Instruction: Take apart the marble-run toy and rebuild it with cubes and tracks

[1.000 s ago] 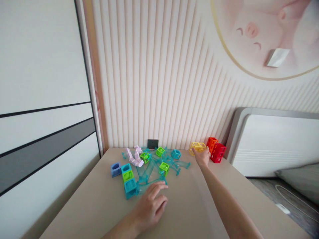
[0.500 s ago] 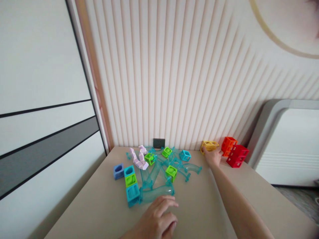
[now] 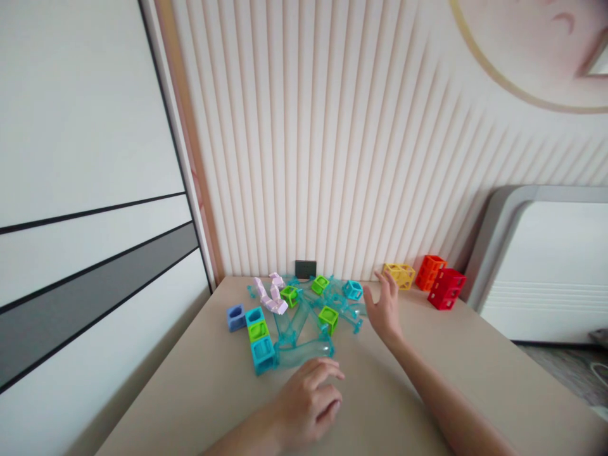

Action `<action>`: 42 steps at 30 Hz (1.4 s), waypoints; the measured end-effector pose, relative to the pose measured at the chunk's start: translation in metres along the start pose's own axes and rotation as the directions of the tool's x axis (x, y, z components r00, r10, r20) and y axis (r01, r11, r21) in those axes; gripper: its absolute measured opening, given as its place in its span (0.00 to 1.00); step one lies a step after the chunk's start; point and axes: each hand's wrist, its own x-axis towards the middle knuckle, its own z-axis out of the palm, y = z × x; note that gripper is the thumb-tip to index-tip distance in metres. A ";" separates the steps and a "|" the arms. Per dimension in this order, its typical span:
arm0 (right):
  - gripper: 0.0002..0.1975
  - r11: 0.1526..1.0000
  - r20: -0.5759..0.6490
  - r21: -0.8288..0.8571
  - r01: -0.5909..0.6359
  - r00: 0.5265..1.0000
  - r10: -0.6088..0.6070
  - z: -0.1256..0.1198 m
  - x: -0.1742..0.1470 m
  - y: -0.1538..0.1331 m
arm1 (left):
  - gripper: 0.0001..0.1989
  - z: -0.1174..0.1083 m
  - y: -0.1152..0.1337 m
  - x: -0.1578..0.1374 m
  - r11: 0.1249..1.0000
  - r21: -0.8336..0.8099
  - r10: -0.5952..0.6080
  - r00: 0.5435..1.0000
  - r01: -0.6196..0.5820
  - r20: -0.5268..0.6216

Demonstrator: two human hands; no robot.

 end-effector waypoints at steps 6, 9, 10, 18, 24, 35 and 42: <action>0.14 0.947 0.223 0.092 0.309 0.920 -0.322 -0.007 -0.056 -0.072 | 0.05 -0.002 -0.004 -0.002 0.999 0.033 0.013 1.000 -0.013 -0.010; 0.12 0.920 0.270 0.093 0.382 0.879 -0.392 -0.008 -0.067 -0.075 | 0.05 -0.003 -0.006 -0.004 0.999 0.042 0.009 1.000 -0.009 -0.014; 0.11 0.920 0.278 0.090 0.380 0.878 -0.390 -0.007 -0.068 -0.074 | 0.05 -0.002 -0.007 -0.004 0.999 0.040 0.007 1.000 -0.006 -0.011; 0.11 0.967 0.281 0.102 0.232 0.926 -0.252 0.001 -0.064 -0.053 | 0.06 0.000 -0.005 -0.005 1.000 0.007 0.013 0.999 -0.013 0.039; 0.11 0.971 0.295 0.141 0.191 0.928 -0.225 0.001 -0.064 -0.051 | 0.05 0.001 -0.005 -0.005 1.000 -0.002 0.010 0.998 -0.010 0.060; 0.10 0.953 0.378 0.255 0.165 0.890 -0.256 -0.007 -0.070 -0.063 | 0.02 0.016 -0.012 -0.015 0.992 0.041 0.121 0.992 -0.123 0.044; 0.10 0.934 0.433 0.322 0.153 0.854 -0.289 -0.017 -0.070 -0.068 | 0.03 0.053 -0.035 -0.026 0.941 0.204 0.268 0.963 -0.269 0.037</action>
